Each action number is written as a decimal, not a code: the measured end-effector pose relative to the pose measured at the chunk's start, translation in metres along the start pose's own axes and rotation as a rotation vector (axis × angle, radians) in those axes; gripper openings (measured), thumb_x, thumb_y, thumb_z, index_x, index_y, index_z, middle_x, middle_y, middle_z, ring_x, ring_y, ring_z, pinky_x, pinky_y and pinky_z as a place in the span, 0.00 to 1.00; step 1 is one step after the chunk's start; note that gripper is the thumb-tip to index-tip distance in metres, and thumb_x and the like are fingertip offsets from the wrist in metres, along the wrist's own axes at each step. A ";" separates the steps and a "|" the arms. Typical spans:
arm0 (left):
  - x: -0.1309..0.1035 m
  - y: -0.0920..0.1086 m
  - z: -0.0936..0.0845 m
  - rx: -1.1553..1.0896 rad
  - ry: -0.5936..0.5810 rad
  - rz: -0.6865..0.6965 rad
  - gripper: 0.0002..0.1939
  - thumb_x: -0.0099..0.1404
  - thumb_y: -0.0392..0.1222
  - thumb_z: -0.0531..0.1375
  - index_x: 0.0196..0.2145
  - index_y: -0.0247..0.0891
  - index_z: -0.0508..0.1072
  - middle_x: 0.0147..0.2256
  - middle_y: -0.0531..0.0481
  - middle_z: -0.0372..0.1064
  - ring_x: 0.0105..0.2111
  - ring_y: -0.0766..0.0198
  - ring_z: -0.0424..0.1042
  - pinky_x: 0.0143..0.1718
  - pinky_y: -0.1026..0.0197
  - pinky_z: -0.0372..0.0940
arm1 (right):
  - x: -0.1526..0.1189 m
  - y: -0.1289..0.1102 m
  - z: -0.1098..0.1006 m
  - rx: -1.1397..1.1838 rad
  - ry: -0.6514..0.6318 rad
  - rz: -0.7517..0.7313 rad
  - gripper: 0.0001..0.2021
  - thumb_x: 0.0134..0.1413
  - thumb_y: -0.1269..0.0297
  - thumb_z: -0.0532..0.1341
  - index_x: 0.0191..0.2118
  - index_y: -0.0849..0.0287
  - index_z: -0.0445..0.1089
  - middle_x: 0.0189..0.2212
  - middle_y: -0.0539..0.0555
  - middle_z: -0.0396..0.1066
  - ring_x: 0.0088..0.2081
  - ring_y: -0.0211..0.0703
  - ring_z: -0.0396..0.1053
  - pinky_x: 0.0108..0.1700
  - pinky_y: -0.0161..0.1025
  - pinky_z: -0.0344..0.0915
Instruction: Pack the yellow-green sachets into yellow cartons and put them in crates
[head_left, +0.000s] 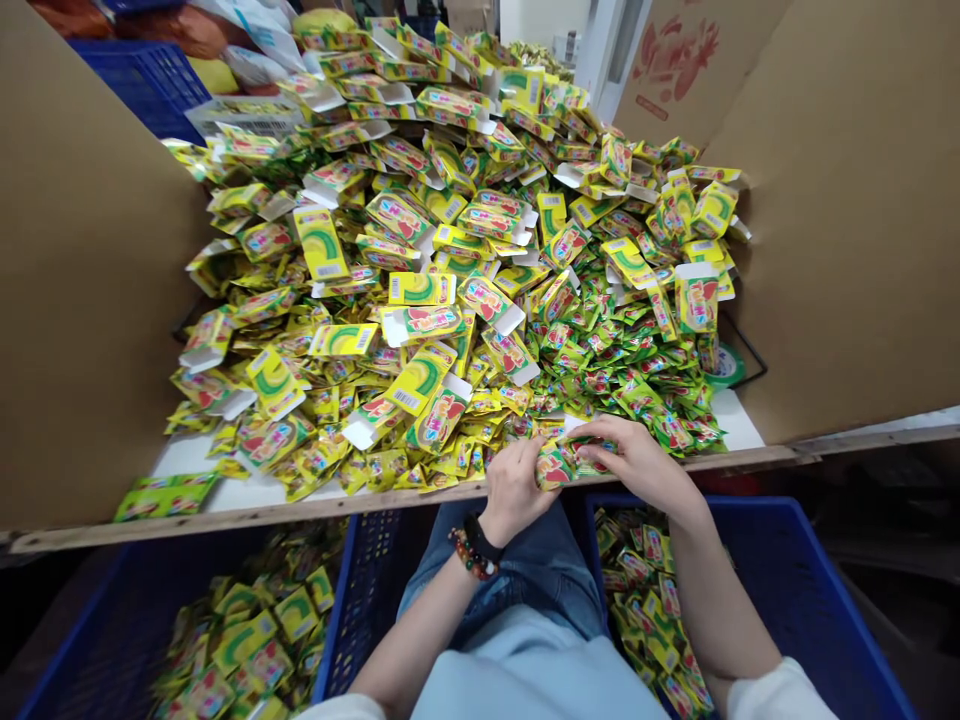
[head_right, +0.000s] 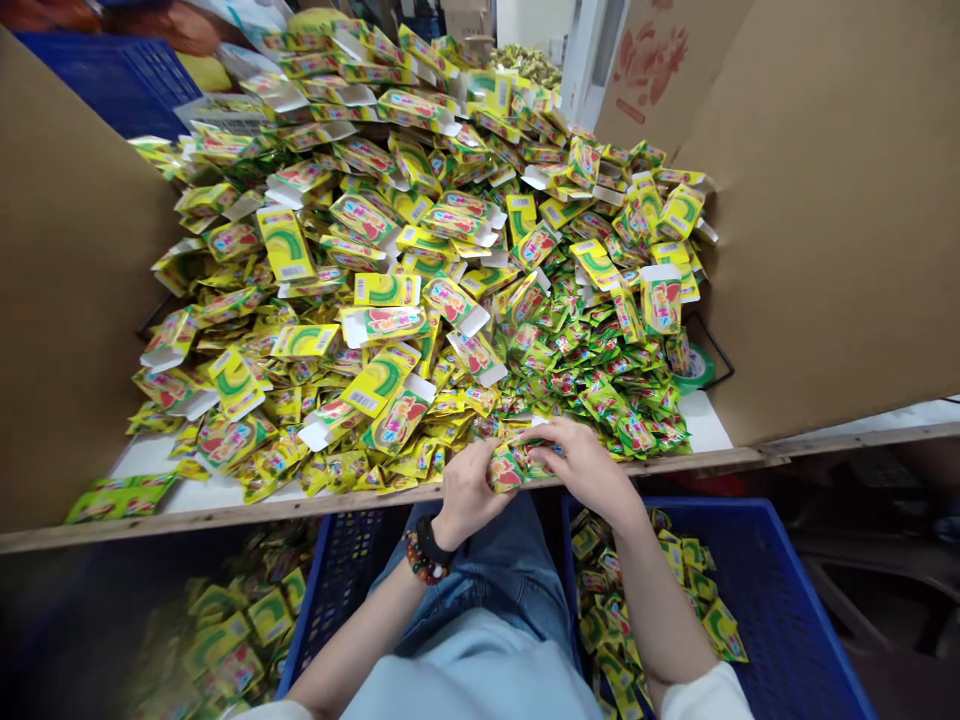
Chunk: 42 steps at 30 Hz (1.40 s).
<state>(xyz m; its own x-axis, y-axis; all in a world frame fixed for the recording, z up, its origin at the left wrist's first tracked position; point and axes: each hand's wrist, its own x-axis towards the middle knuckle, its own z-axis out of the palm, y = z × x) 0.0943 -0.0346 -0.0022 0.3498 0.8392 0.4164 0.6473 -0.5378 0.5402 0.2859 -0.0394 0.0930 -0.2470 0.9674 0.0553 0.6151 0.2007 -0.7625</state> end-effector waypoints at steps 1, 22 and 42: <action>-0.001 0.000 0.002 -0.019 -0.001 0.017 0.23 0.54 0.43 0.62 0.49 0.36 0.68 0.38 0.43 0.73 0.38 0.52 0.74 0.40 0.53 0.69 | 0.001 -0.002 0.001 -0.066 0.011 -0.009 0.10 0.58 0.69 0.59 0.43 0.55 0.76 0.39 0.54 0.76 0.42 0.47 0.73 0.47 0.44 0.67; -0.017 0.005 0.019 -0.124 0.204 -0.137 0.22 0.68 0.42 0.52 0.58 0.37 0.57 0.48 0.37 0.71 0.43 0.50 0.76 0.41 0.51 0.71 | -0.019 -0.013 0.097 -0.040 0.450 -0.094 0.21 0.61 0.71 0.53 0.56 0.46 0.68 0.43 0.54 0.78 0.60 0.53 0.63 0.64 0.64 0.41; -0.018 0.002 0.017 -0.104 0.122 -0.099 0.26 0.63 0.43 0.53 0.57 0.37 0.52 0.44 0.39 0.65 0.41 0.52 0.71 0.39 0.51 0.68 | -0.005 -0.002 0.102 0.586 0.335 0.137 0.16 0.58 0.55 0.61 0.49 0.53 0.76 0.47 0.53 0.77 0.50 0.56 0.74 0.58 0.58 0.67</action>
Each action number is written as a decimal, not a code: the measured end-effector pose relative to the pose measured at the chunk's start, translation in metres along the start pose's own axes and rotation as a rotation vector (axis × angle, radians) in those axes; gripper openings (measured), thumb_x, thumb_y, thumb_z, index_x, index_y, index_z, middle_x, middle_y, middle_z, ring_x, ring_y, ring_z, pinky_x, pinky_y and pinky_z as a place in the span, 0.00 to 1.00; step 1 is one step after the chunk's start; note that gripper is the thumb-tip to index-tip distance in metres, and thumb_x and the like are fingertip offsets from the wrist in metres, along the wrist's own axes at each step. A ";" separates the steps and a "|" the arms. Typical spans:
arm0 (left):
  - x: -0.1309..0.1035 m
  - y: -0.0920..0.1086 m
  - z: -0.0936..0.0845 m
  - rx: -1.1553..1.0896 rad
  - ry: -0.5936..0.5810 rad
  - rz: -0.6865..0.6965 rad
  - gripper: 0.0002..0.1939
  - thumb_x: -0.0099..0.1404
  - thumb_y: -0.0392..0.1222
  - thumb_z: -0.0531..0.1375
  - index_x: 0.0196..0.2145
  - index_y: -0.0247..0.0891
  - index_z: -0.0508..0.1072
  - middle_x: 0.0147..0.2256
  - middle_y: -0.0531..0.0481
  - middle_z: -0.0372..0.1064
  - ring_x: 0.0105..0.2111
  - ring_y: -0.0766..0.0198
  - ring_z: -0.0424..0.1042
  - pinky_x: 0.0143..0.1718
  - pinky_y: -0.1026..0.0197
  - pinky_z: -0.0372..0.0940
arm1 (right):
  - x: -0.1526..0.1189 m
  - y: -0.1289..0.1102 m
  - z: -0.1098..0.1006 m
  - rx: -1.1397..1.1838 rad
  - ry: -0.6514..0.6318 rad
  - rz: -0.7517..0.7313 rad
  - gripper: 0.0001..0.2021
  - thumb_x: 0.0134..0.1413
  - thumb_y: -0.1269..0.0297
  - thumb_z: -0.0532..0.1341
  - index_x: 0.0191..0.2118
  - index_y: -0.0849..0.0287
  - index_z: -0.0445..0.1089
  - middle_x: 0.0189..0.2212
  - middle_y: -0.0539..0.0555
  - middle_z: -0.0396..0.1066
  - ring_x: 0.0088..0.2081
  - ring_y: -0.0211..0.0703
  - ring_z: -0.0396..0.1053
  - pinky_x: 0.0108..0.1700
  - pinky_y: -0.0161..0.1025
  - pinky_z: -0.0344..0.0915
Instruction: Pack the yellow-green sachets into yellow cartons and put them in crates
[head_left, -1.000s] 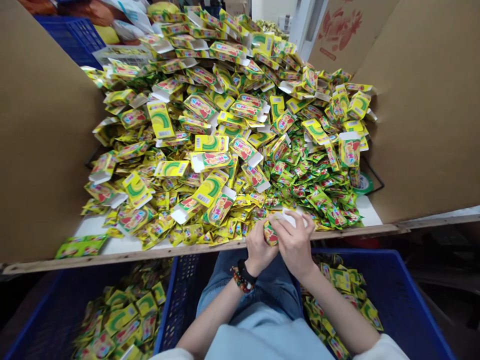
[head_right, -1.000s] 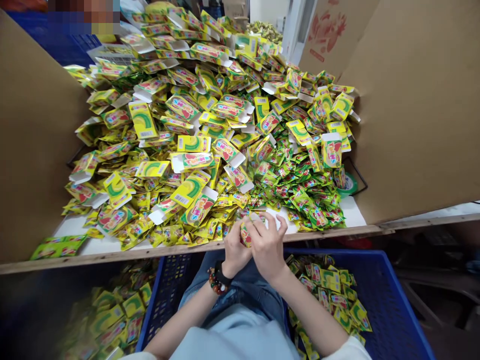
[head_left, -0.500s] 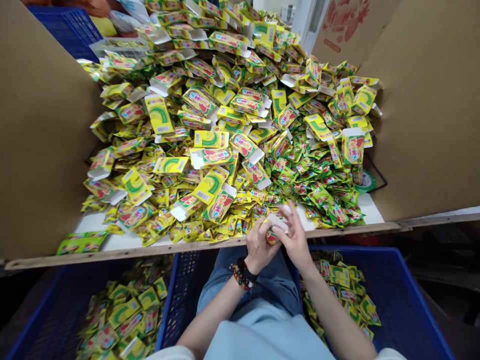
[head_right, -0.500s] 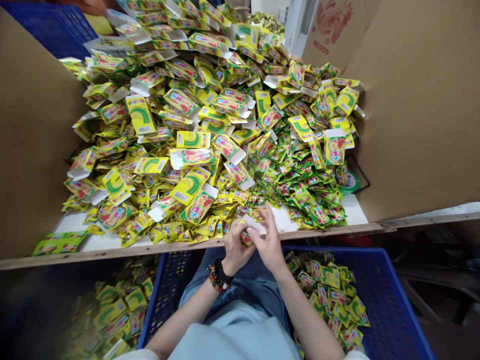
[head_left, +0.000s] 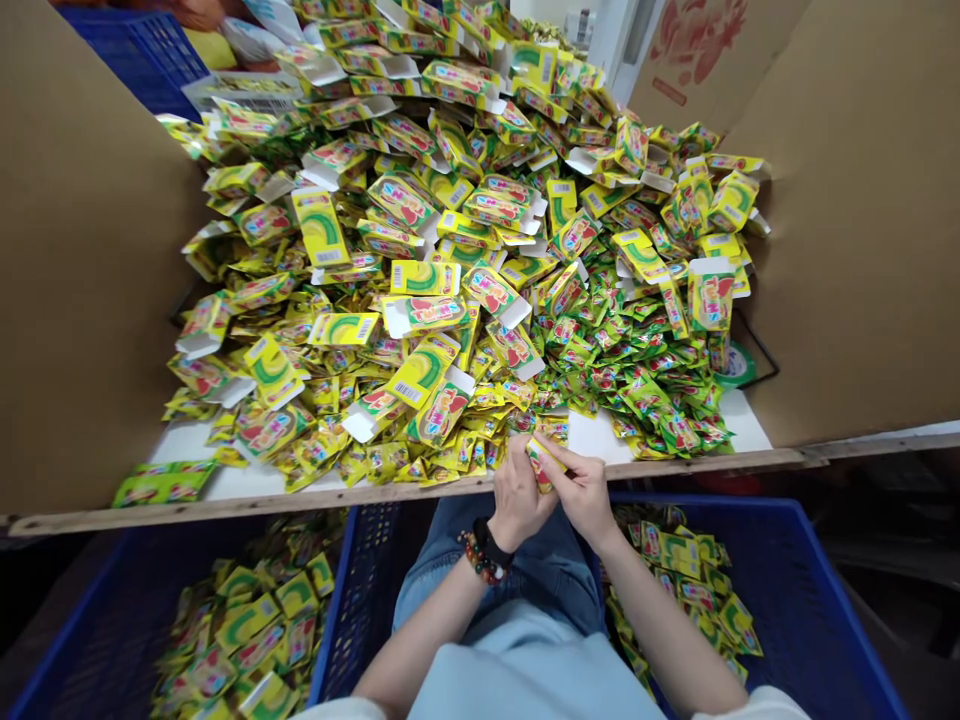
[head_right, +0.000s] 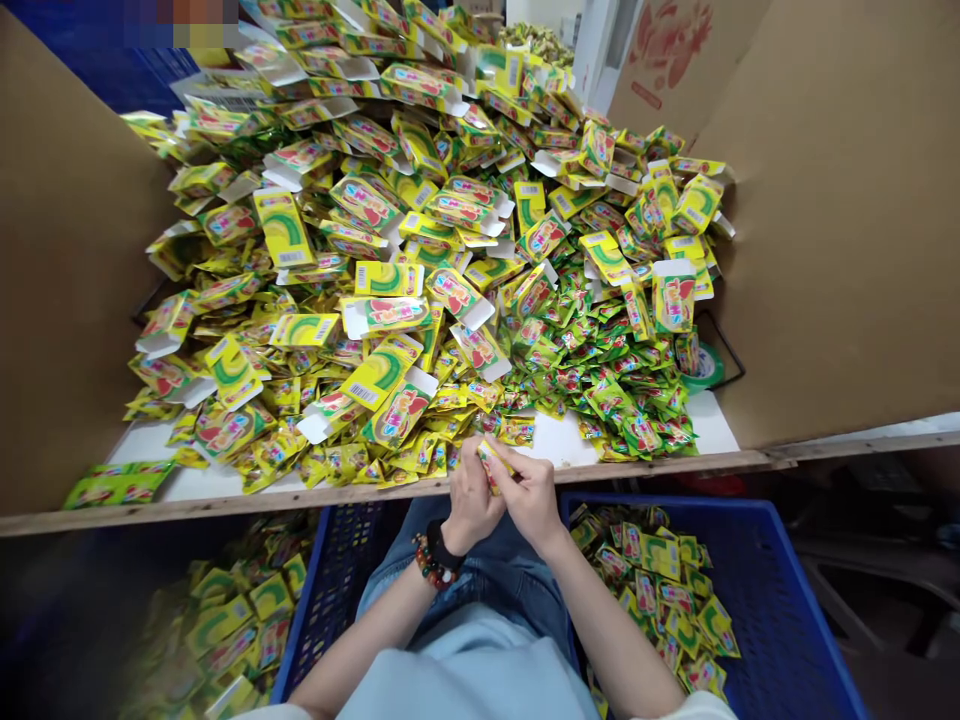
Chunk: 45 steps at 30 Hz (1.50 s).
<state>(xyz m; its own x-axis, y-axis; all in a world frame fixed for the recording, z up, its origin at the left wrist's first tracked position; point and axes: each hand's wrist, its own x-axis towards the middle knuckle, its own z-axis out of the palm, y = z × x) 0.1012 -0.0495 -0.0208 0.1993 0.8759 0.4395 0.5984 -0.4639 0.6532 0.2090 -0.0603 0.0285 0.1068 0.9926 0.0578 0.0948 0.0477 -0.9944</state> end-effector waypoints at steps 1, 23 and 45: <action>0.000 0.000 0.000 0.000 0.007 0.000 0.25 0.63 0.43 0.53 0.56 0.37 0.52 0.44 0.39 0.65 0.41 0.52 0.70 0.39 0.52 0.68 | 0.001 -0.001 0.000 -0.003 -0.003 -0.005 0.16 0.58 0.55 0.61 0.49 0.53 0.76 0.47 0.53 0.77 0.50 0.56 0.74 0.58 0.58 0.67; 0.047 -0.012 -0.038 0.257 -0.043 0.067 0.12 0.64 0.43 0.59 0.45 0.42 0.73 0.48 0.41 0.68 0.48 0.48 0.64 0.46 0.48 0.65 | -0.036 0.009 -0.112 -1.193 0.005 -0.175 0.09 0.56 0.64 0.61 0.39 0.48 0.78 0.28 0.55 0.79 0.30 0.49 0.73 0.31 0.40 0.67; 0.079 -0.028 -0.032 -0.211 -0.116 -0.116 0.10 0.68 0.38 0.54 0.39 0.38 0.76 0.39 0.45 0.77 0.40 0.58 0.75 0.45 0.55 0.67 | 0.078 -0.009 -0.059 -0.565 -0.257 -0.429 0.12 0.63 0.71 0.52 0.39 0.56 0.73 0.37 0.55 0.68 0.41 0.45 0.67 0.44 0.41 0.63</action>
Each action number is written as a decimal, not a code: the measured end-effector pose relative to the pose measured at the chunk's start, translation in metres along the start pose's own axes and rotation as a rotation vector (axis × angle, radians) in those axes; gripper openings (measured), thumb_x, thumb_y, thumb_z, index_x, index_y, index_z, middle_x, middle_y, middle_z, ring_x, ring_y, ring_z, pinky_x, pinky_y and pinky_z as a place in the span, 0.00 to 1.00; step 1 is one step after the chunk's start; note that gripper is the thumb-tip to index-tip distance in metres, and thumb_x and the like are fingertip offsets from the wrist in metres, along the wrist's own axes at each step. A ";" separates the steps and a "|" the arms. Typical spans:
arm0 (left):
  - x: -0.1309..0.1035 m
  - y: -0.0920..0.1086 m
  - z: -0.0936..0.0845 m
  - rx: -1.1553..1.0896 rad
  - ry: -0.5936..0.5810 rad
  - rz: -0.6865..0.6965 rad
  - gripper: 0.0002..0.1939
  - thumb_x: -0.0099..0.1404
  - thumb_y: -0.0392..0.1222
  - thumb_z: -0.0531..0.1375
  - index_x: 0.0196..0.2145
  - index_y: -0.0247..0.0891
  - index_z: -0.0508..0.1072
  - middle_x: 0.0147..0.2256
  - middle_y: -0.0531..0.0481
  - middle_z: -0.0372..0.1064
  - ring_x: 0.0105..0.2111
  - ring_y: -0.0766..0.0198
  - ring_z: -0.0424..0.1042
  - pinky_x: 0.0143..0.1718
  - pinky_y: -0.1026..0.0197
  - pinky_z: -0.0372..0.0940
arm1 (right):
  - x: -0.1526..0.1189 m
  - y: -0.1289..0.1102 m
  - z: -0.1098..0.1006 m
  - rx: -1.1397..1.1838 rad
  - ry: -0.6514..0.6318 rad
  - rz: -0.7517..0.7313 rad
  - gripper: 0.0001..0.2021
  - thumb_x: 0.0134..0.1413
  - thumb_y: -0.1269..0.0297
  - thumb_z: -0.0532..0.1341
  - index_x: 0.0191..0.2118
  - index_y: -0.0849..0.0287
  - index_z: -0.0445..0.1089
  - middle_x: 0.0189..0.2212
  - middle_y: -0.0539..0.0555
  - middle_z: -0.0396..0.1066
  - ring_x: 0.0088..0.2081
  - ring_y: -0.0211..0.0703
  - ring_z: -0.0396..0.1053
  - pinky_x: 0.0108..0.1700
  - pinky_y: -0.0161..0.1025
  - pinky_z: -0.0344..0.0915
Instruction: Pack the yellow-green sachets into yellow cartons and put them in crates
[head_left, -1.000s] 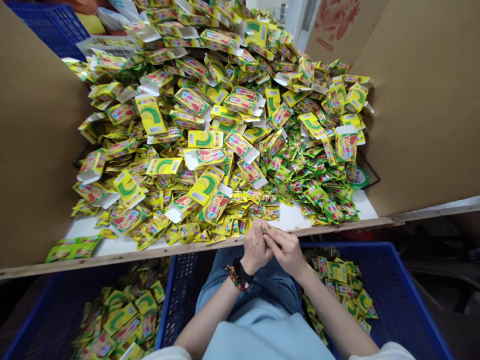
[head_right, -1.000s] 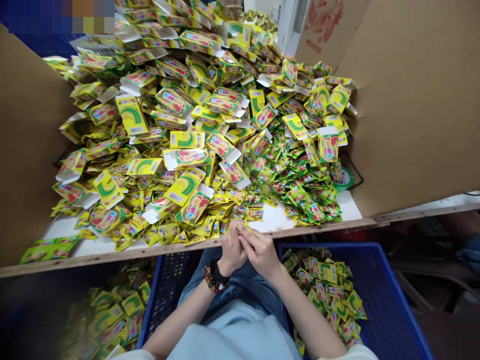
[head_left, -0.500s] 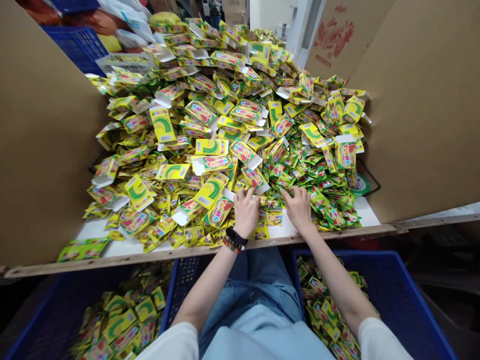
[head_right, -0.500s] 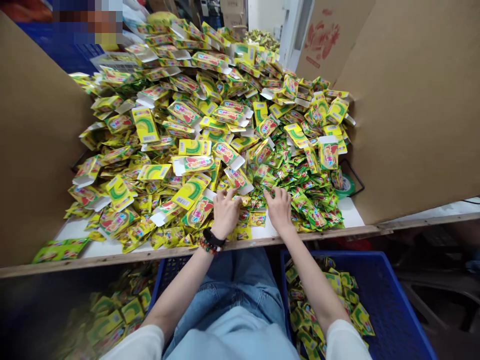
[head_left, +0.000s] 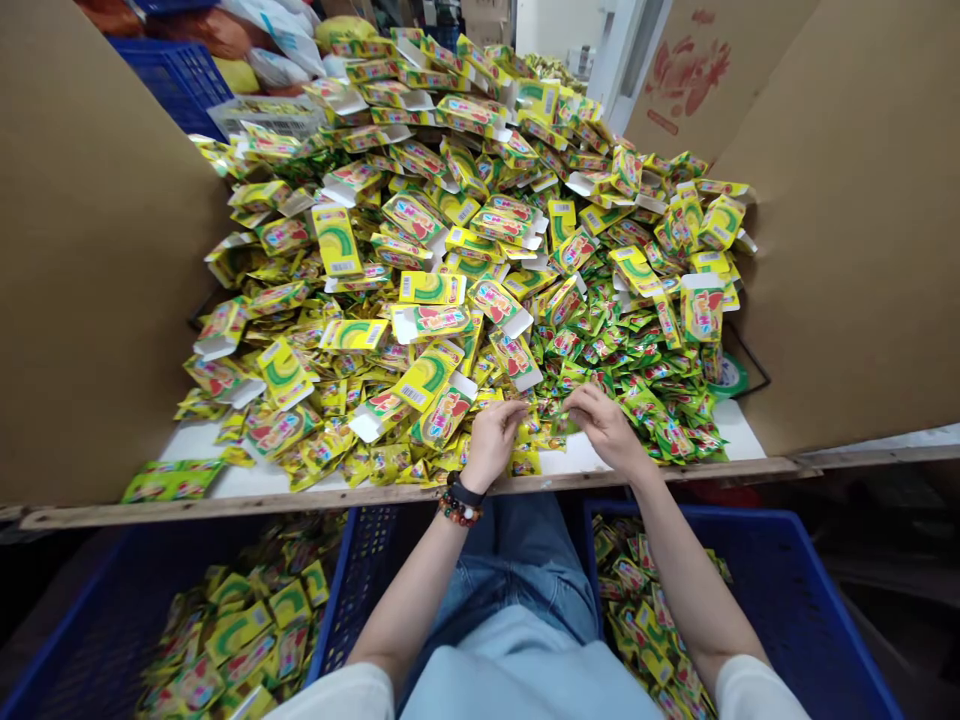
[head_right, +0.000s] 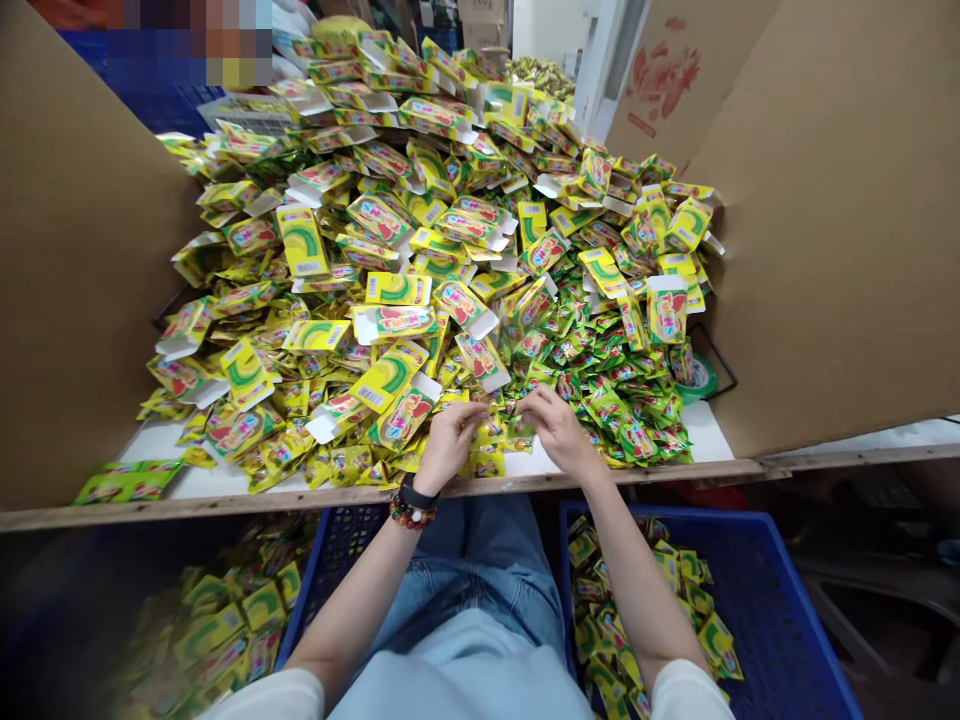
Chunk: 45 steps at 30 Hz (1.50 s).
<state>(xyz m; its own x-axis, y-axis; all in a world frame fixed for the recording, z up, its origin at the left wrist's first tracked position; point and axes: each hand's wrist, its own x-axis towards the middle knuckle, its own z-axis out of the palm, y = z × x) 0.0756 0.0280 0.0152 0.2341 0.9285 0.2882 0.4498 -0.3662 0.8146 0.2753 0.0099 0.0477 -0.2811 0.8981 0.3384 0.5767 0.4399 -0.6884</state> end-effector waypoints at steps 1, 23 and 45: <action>0.000 0.003 0.002 -0.027 -0.040 0.019 0.12 0.69 0.38 0.52 0.40 0.38 0.76 0.40 0.44 0.77 0.41 0.58 0.75 0.46 0.56 0.67 | -0.002 -0.006 0.001 0.080 -0.029 -0.019 0.12 0.62 0.70 0.53 0.39 0.55 0.73 0.37 0.54 0.67 0.40 0.44 0.67 0.43 0.40 0.64; 0.086 0.017 -0.018 0.841 -0.214 0.341 0.26 0.59 0.30 0.59 0.55 0.42 0.68 0.56 0.37 0.60 0.55 0.45 0.59 0.51 0.45 0.57 | -0.065 0.008 0.035 0.539 0.601 0.536 0.13 0.52 0.53 0.62 0.34 0.58 0.67 0.29 0.47 0.65 0.31 0.37 0.62 0.37 0.35 0.60; -0.041 0.031 0.023 0.263 -0.166 0.066 0.29 0.53 0.44 0.65 0.52 0.39 0.65 0.45 0.45 0.72 0.44 0.53 0.74 0.43 0.54 0.70 | -0.030 -0.027 -0.006 -0.071 0.151 0.033 0.09 0.64 0.68 0.53 0.38 0.57 0.70 0.34 0.54 0.72 0.33 0.43 0.71 0.36 0.38 0.66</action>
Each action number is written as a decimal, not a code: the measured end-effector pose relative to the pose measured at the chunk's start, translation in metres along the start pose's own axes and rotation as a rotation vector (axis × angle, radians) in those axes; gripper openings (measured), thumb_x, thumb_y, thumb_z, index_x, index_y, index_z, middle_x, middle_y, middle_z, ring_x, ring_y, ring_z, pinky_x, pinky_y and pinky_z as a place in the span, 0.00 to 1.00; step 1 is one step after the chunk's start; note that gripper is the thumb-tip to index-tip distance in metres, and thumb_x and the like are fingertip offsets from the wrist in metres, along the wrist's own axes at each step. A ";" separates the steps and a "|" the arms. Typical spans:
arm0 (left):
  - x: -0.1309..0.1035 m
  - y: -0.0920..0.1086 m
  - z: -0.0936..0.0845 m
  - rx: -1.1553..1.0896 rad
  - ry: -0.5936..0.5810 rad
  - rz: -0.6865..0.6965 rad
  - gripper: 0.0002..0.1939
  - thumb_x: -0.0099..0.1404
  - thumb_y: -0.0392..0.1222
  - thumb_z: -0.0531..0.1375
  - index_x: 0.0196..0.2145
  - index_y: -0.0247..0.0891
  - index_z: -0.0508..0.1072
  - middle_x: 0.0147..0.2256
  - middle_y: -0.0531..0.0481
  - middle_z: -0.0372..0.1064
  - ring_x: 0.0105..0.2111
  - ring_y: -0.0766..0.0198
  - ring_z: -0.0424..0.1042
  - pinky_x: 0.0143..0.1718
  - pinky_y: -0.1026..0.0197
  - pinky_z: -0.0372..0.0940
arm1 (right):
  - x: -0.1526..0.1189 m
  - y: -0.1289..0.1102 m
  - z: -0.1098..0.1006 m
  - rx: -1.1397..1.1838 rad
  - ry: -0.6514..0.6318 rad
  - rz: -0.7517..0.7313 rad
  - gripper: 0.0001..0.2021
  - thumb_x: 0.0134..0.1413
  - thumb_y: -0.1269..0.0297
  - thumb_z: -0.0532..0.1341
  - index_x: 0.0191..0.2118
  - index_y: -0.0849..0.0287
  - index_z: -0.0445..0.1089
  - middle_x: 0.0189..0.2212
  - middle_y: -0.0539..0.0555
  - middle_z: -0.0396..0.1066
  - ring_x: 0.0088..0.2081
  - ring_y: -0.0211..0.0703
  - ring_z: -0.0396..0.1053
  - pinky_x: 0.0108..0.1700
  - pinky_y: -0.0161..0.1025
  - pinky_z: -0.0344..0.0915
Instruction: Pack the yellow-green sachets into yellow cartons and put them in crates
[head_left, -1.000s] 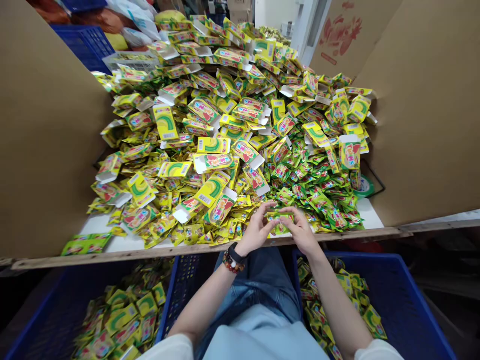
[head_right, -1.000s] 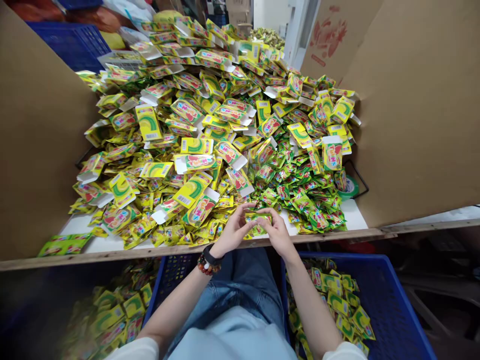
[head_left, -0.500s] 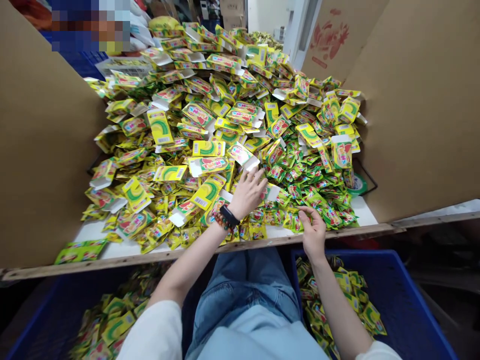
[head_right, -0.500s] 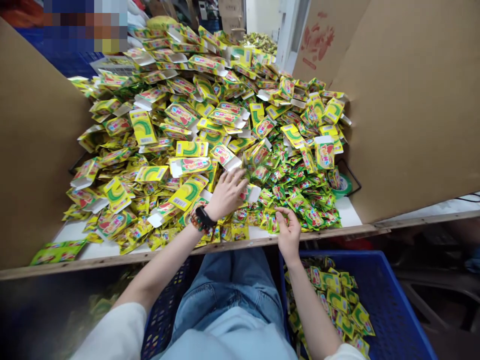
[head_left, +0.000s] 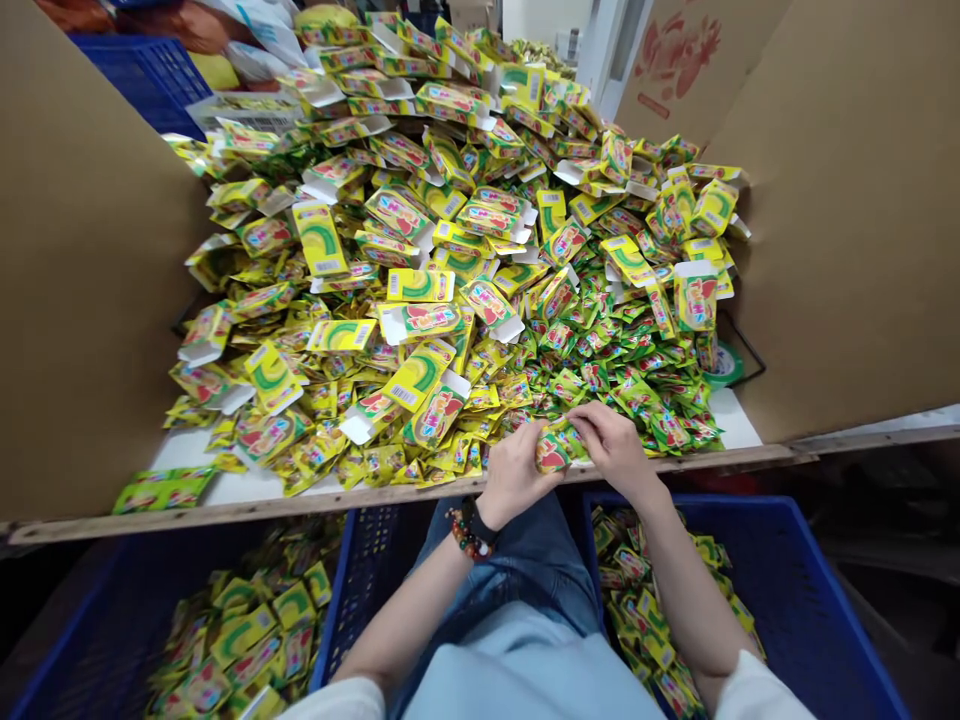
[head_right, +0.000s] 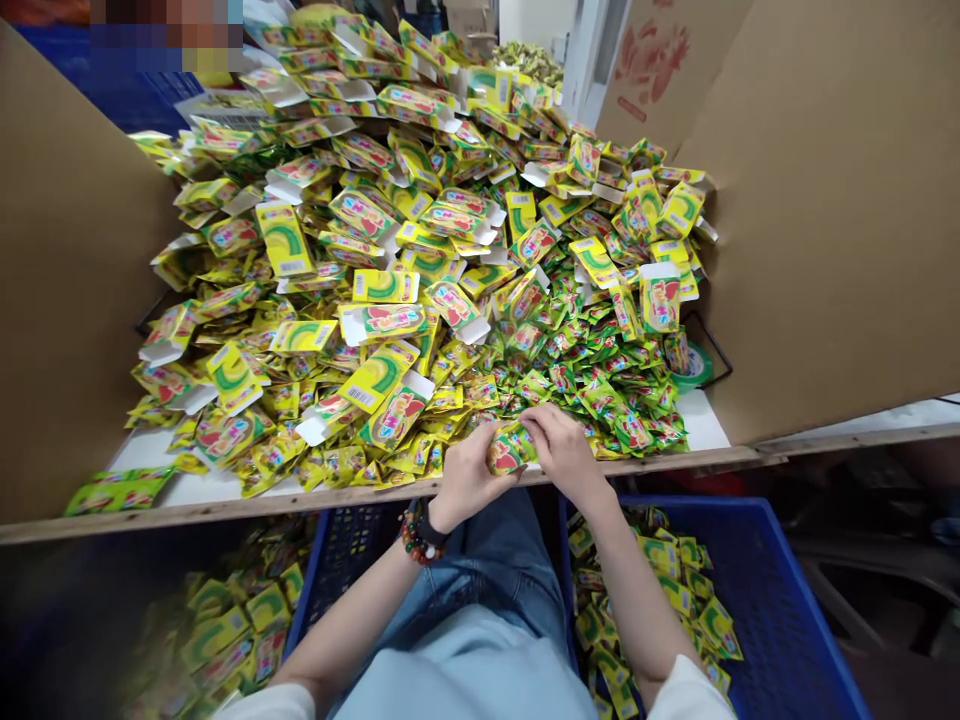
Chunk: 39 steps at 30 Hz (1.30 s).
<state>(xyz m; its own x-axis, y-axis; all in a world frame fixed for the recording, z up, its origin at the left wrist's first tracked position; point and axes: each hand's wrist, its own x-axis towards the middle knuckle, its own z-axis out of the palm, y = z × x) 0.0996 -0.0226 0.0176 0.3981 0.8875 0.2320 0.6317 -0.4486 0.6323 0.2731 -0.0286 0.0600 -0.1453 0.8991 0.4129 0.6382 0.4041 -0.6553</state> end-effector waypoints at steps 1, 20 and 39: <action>-0.001 0.000 0.002 0.000 -0.009 0.015 0.29 0.52 0.42 0.65 0.52 0.39 0.65 0.45 0.45 0.73 0.44 0.52 0.74 0.43 0.54 0.70 | 0.000 -0.003 0.000 -0.098 -0.051 0.043 0.09 0.64 0.69 0.52 0.39 0.57 0.70 0.35 0.55 0.72 0.33 0.43 0.71 0.36 0.39 0.65; -0.019 -0.004 0.042 -0.280 0.296 -0.050 0.27 0.56 0.43 0.61 0.54 0.39 0.65 0.49 0.39 0.72 0.49 0.49 0.73 0.49 0.46 0.71 | -0.024 -0.027 0.042 -0.244 0.375 0.095 0.04 0.59 0.63 0.61 0.38 0.54 0.73 0.34 0.52 0.77 0.46 0.52 0.67 0.53 0.53 0.51; -0.026 -0.011 0.043 -0.226 0.304 0.057 0.28 0.59 0.47 0.61 0.55 0.43 0.59 0.49 0.41 0.70 0.48 0.52 0.73 0.47 0.48 0.70 | -0.044 -0.025 0.053 0.457 0.353 0.436 0.28 0.57 0.59 0.61 0.63 0.51 0.59 0.60 0.59 0.66 0.61 0.53 0.63 0.58 0.55 0.62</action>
<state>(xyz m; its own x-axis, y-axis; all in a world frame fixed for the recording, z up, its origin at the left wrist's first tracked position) 0.1112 -0.0454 -0.0271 0.1920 0.8675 0.4589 0.4383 -0.4942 0.7508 0.2232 -0.0693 0.0245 0.3527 0.9177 0.1827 0.1914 0.1204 -0.9741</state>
